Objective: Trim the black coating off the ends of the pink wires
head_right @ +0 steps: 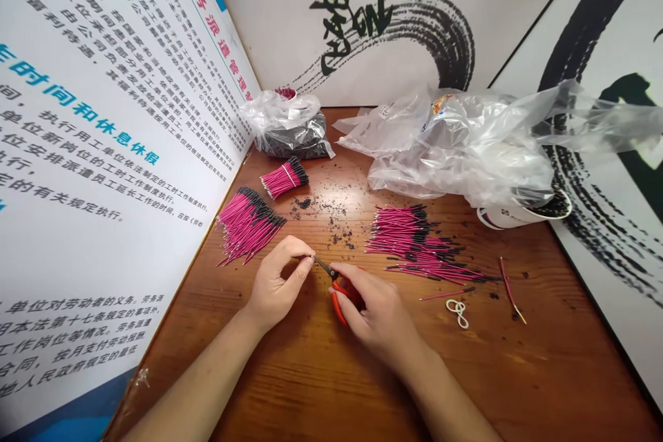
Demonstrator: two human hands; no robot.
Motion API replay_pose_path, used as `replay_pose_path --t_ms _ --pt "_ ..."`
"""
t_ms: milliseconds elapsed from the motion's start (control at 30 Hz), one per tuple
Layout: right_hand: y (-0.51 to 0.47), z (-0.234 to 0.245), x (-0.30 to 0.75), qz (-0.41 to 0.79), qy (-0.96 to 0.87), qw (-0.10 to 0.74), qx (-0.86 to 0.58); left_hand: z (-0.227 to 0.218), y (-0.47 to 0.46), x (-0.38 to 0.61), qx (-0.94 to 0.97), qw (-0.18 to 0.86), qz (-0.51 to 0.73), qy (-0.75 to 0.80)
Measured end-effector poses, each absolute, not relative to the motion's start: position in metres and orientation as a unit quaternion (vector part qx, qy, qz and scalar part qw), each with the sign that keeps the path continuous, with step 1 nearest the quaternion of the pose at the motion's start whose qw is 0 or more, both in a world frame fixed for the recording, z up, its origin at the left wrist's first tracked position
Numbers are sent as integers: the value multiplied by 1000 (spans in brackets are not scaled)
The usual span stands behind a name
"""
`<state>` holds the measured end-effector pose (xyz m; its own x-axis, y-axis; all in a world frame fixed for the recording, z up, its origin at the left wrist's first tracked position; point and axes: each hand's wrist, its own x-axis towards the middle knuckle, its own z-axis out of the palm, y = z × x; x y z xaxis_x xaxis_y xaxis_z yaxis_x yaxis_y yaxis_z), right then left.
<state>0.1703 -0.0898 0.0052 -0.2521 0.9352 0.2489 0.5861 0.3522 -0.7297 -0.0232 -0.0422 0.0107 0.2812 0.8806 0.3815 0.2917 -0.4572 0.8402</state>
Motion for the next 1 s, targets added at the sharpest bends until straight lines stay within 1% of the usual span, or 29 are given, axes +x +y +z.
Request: replay_pose_path --t_ms 367,667,1000 --pt "-89 5 170 259 -748 340 -508 12 -42 -22 729 326 440 410" --pt "-89 4 171 258 -746 333 -516 11 -41 -23 735 285 453 417" --pt "-89 5 171 259 -746 335 -514 10 -41 -22 732 300 450 414"
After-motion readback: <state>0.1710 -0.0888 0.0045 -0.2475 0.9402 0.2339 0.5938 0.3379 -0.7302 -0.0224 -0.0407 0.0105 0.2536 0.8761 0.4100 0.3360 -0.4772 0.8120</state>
